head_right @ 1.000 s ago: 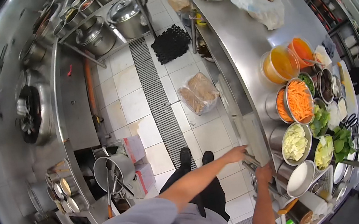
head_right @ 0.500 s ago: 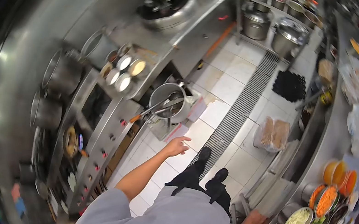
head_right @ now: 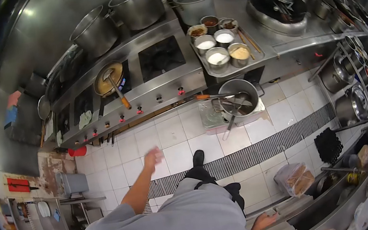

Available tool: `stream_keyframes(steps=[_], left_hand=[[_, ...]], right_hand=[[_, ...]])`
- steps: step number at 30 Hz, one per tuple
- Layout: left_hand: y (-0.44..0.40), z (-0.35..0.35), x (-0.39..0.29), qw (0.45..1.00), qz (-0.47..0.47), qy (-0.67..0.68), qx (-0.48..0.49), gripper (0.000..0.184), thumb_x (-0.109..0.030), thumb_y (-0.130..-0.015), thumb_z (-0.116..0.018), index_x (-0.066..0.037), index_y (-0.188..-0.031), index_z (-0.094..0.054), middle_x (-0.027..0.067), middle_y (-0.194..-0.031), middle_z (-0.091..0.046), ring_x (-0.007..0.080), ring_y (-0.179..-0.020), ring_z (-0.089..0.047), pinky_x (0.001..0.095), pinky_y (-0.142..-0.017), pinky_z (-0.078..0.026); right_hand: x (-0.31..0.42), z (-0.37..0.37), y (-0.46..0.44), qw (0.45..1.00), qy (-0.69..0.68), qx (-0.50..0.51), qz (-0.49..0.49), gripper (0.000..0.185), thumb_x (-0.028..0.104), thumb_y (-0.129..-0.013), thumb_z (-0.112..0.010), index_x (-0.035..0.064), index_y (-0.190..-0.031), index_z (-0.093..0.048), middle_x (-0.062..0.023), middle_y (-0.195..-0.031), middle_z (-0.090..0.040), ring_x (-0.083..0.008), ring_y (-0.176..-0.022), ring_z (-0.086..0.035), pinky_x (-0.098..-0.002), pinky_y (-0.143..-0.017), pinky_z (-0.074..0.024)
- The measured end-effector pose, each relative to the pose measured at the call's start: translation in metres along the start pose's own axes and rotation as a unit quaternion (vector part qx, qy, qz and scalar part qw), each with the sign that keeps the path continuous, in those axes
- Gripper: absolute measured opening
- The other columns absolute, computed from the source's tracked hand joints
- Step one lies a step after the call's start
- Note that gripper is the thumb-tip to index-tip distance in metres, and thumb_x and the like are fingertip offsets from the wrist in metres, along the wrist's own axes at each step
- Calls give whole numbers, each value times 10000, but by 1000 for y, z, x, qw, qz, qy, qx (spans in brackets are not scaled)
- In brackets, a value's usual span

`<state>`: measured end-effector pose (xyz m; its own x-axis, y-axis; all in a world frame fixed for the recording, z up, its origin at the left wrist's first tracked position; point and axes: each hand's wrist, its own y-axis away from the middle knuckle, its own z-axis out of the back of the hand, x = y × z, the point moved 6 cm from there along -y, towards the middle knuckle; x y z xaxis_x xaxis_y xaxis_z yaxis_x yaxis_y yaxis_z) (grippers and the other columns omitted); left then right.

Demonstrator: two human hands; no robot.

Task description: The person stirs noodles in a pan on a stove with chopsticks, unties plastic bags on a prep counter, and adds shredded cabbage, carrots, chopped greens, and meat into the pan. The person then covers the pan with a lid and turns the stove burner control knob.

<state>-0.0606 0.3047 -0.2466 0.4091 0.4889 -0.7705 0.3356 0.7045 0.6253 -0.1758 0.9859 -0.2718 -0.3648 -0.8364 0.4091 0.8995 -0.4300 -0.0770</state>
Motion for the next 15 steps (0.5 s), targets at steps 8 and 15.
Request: stream_keyframes(steps=[8, 15], left_hand=[[-169, 30, -239, 965, -58, 244, -78, 468, -474, -849, -653, -92, -1070, -496, 73, -861, -532, 199, -800, -558, 363, -670, -464], [-103, 72, -256, 963, -107, 170, -182, 218, -234, -872, -663, -139, -833, -471, -40, -555, -393, 54, -362, -312, 236, -325, -213]], right_hand=[[148, -81, -27, 977, -3, 214, -8, 680, 68, -714, -646, -30, -1341, -400, -227, -1263, -493, -354, -1130, -505, -444, -972, -401], [307, -112, -2, 927, -131, 348, 43, 678, 91, -762, -653, 5, -1372, -370, -202, -1121, -571, -309, -985, -585, -395, -877, -457]])
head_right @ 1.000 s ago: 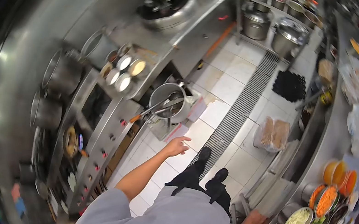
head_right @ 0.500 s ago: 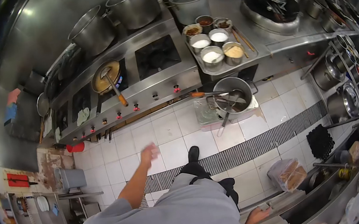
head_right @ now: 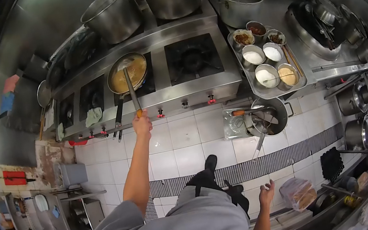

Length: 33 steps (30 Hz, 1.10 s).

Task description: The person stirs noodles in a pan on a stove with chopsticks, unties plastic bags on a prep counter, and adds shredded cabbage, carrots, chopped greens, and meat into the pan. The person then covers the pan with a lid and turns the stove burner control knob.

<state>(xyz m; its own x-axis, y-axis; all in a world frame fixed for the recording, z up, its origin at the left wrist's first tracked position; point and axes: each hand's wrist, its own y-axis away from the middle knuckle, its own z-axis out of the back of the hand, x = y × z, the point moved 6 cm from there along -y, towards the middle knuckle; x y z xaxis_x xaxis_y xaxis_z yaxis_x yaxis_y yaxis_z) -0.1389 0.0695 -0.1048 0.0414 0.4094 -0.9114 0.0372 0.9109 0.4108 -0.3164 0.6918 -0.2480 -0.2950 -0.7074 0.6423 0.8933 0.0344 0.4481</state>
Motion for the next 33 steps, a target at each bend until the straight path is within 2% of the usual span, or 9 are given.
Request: stream_keyframes(steps=[5, 6, 11, 17, 18, 20, 24, 26, 33], left_hand=[[7, 23, -12, 999, 23, -17, 22, 233, -239, -865, -669, -140, -860, -458, -45, -557, -395, 43, -372, -311, 232, -328, -209], [6, 25, -9, 998, 40, -14, 41, 234, -231, -862, -664, -133, -841, -453, -45, -560, -394, 45, -367, -310, 231, -323, -208], [32, 36, -30, 997, 33, -38, 58, 221, -229, -863, -654, -128, -826, -462, -52, -569, -394, 39, -376, -307, 222, -326, -207], [69, 35, -50, 994, 58, -3, 97, 217, -267, -900, -618, -159, -754, -499, -83, -557, -412, 18, -398, -312, 195, -350, -207], [58, 32, -42, 990, 77, 6, 114, 210, -268, -905, -611, -163, -759, -500, -87, -561, -413, 13, -404, -311, 190, -351, -206], [41, 32, -33, 987, 94, 13, 128, 204, -268, -910, -603, -168, -764, -502, -91, -565, -413, 8, -409, -309, 185, -351, -206], [34, 47, -45, 989, 68, 23, 125, 209, -247, -900, -614, -144, -759, -499, -61, -575, -417, 19, -428, -333, 191, -356, -228], [39, 57, -51, 992, 68, 20, 108, 212, -251, -890, -626, -141, -760, -499, -61, -574, -420, 25, -427, -334, 192, -357, -230], [2, 77, -60, 992, 62, -49, 98, 184, -258, -870, -642, -137, -795, -527, -54, -586, -424, 33, -431, -348, 203, -356, -237]], right_hand=[[14, -49, -8, 993, 19, 91, 69, 661, 56, -772, -641, 14, -1374, -370, -171, -1049, -601, -265, -834, -619, -366, -772, -497], [27, -48, -4, 993, 9, 100, 60, 678, 99, -752, -637, 7, -1369, -372, -183, -1035, -613, -266, -881, -603, -357, -802, -480], [14, -46, -27, 983, 51, 62, 168, 682, 87, -744, -633, -20, -1364, -370, -187, -1006, -622, -256, -869, -610, -372, -817, -481], [-47, -27, -50, 993, -61, 20, 102, 677, 27, -762, -582, -29, -1389, -334, -124, -915, -604, -176, -737, -602, -287, -677, -494], [-52, -23, -48, 993, -63, 22, 102, 677, 27, -762, -582, -29, -1389, -334, -124, -915, -604, -176, -737, -602, -287, -677, -494], [-70, -17, -40, 998, -45, 46, 10, 662, 40, -759, -612, -9, -1373, -370, -167, -963, -626, -263, -876, -615, -375, -817, -479], [-86, 0, -27, 998, -51, 43, 3, 657, 39, -756, -601, -7, -1370, -374, -157, -937, -626, -251, -832, -623, -368, -774, -492], [-89, 8, -21, 997, -70, 22, 8, 683, 21, -759, -567, -4, -1397, -326, -119, -901, -619, -168, -668, -594, -306, -668, -490], [-69, 3, -3, 999, -45, 16, -21, 658, 32, -772, -555, -10, -1388, -329, -121, -880, -624, -167, -679, -602, -299, -671, -481]])
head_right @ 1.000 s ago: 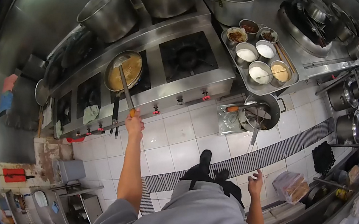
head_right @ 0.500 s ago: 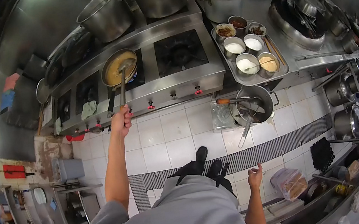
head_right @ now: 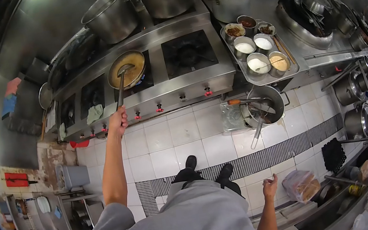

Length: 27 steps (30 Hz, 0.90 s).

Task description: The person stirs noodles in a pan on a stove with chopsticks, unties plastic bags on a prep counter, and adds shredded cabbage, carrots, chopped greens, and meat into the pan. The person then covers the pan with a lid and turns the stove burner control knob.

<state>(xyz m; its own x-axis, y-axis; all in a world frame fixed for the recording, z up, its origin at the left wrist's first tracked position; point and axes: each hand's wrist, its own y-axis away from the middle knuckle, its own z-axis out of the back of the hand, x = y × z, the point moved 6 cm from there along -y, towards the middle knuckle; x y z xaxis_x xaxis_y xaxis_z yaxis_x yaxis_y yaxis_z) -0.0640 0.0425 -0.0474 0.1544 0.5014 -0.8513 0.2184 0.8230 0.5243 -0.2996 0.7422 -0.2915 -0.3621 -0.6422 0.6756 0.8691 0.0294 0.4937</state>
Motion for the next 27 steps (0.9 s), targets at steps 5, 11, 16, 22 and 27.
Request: stream_keyframes(steps=[5, 11, 16, 22, 27], left_hand=[[-25, 8, -6, 999, 3, 9, 36, 199, -255, -873, -635, -110, -791, -527, -48, -594, -424, 43, -426, -342, 209, -354, -239], [1, 38, -38, 998, -10, -18, 53, 259, -342, -907, -617, -110, -834, -528, -67, -586, -415, 21, -406, -315, 193, -348, -211], [25, 73, -40, 988, 21, 110, 106, 280, -352, -944, -571, -80, -886, -549, -58, -557, -396, 23, -381, -303, 197, -316, -217], [36, 69, -15, 837, 121, 418, 331, 434, -468, -1003, -375, -57, -1006, -516, -42, -539, -389, 34, -337, -322, 203, -282, -264], [66, 34, 15, 706, 123, 546, 434, 568, -569, -982, -287, -56, -1067, -515, -9, -532, -416, 75, -347, -355, 218, -299, -276]], right_hand=[[49, -31, 13, 997, -56, -14, 42, 644, 49, -790, -546, -17, -1391, -325, -110, -841, -615, -161, -699, -602, -293, -676, -473], [160, -82, 67, 980, -126, -25, 150, 593, 47, -858, -563, 0, -1400, -328, -102, -903, -599, -146, -743, -582, -278, -692, -483], [244, -142, 108, 957, -180, 44, 224, 526, 2, -889, -545, 23, -1386, -374, -64, -927, -598, -117, -790, -556, -261, -741, -483], [376, -232, 162, 933, -67, 180, 305, 395, 45, -880, -583, 57, -1270, -519, -88, -956, -651, -161, -836, -629, -276, -736, -512], [477, -362, 231, 829, -77, 463, 305, 409, 247, -924, -608, 69, -1282, -521, -95, -1017, -657, -168, -967, -615, -298, -843, -479]])
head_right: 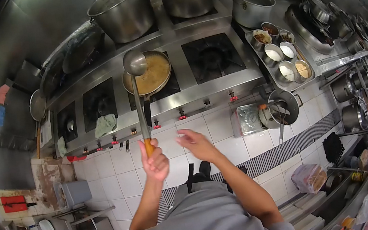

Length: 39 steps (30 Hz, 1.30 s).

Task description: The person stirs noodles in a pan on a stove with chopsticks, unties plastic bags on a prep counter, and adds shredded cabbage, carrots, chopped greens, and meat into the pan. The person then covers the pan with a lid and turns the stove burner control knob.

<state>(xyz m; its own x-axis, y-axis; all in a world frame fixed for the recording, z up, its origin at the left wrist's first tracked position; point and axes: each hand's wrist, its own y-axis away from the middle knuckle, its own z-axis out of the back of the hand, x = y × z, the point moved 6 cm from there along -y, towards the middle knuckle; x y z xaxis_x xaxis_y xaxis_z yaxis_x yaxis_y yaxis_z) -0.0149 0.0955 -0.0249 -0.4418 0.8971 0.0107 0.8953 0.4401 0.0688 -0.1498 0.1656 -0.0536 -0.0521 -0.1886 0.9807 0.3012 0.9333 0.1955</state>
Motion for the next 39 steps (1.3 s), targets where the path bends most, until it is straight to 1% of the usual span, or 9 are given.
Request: stream_keyframes(steps=[7, 9, 14, 17, 21, 24, 29, 33, 39], left_hand=[[12, -11, 49, 987, 31, 118, 104, 733, -690, -919, -251, -32, -1048, -548, 46, -533, -490, 136, -331, -413, 251, -318, -359], [16, 11, 44, 957, 51, -284, -30, 797, -703, -912, -213, -14, -1003, -602, 110, -621, -598, 200, -402, -518, 301, -400, -451], [50, 76, 27, 723, 272, -612, -170, 565, -498, -992, -374, 1, -1084, -623, 85, -906, -689, 154, -710, -638, 285, -682, -522], [64, 109, 10, 695, 207, -660, -197, 416, -362, -966, -508, 11, -1124, -599, 93, -921, -688, 134, -715, -625, 256, -700, -511], [65, 138, -11, 690, 180, -651, -260, 372, -307, -938, -568, -3, -1151, -587, 90, -916, -685, 131, -736, -626, 258, -659, -510], [88, 209, -37, 675, 171, -658, -287, 365, -318, -922, -591, -6, -1113, -597, 96, -888, -681, 143, -704, -636, 268, -617, -511], [212, 335, -112, 584, 203, -646, -448, 275, -308, -891, -605, -52, -988, -632, 97, -785, -672, 155, -622, -634, 322, -527, -524], [300, 349, -139, 493, 262, -584, -588, 267, -342, -906, -569, -83, -945, -622, 80, -805, -678, 198, -600, -633, 376, -556, -519], [264, 339, -128, 493, 296, -633, -519, 264, -314, -911, -573, -85, -1039, -601, 88, -870, -681, 209, -662, -656, 369, -604, -533]], right_hand=[[61, -68, -31, 926, -286, 206, -138, 404, 238, -952, -568, -17, -1259, -510, -114, -1073, -641, -160, -1035, -594, -273, -866, -473], [47, -64, -32, 950, -240, 166, -106, 389, 205, -935, -588, -17, -1245, -516, -127, -1079, -643, -147, -980, -621, -265, -838, -487], [22, -6, -38, 987, 37, -43, -149, 426, 155, -870, -627, -39, -1228, -503, -199, -1038, -632, -244, -918, -666, -373, -782, -521], [44, 30, -34, 903, 387, -184, 39, 451, 112, -829, -625, -19, -1240, -496, -235, -1068, -608, -373, -934, -636, -456, -790, -508], [46, 43, -34, 908, 362, -213, 16, 448, 110, -795, -646, -5, -1209, -521, -232, -1021, -613, -439, -926, -597, -482, -806, -484], [42, 50, -40, 950, 240, -188, 73, 344, 110, -821, -655, -9, -1131, -564, -157, -812, -618, -327, -738, -632, -408, -648, -509], [34, 41, -11, 969, -204, -62, -121, 253, 78, -898, -603, -13, -1133, -576, 19, -680, -465, -47, -518, -450, -213, -420, -369], [35, 51, 40, 949, -269, -68, -152, 303, 80, -899, -602, -23, -1179, -554, 6, -682, -481, -71, -515, -465, -229, -430, -384], [25, 69, 122, 948, -230, -104, -192, 381, 72, -894, -589, -31, -1252, -510, -7, -691, -508, -75, -468, -445, -218, -440, -382]])
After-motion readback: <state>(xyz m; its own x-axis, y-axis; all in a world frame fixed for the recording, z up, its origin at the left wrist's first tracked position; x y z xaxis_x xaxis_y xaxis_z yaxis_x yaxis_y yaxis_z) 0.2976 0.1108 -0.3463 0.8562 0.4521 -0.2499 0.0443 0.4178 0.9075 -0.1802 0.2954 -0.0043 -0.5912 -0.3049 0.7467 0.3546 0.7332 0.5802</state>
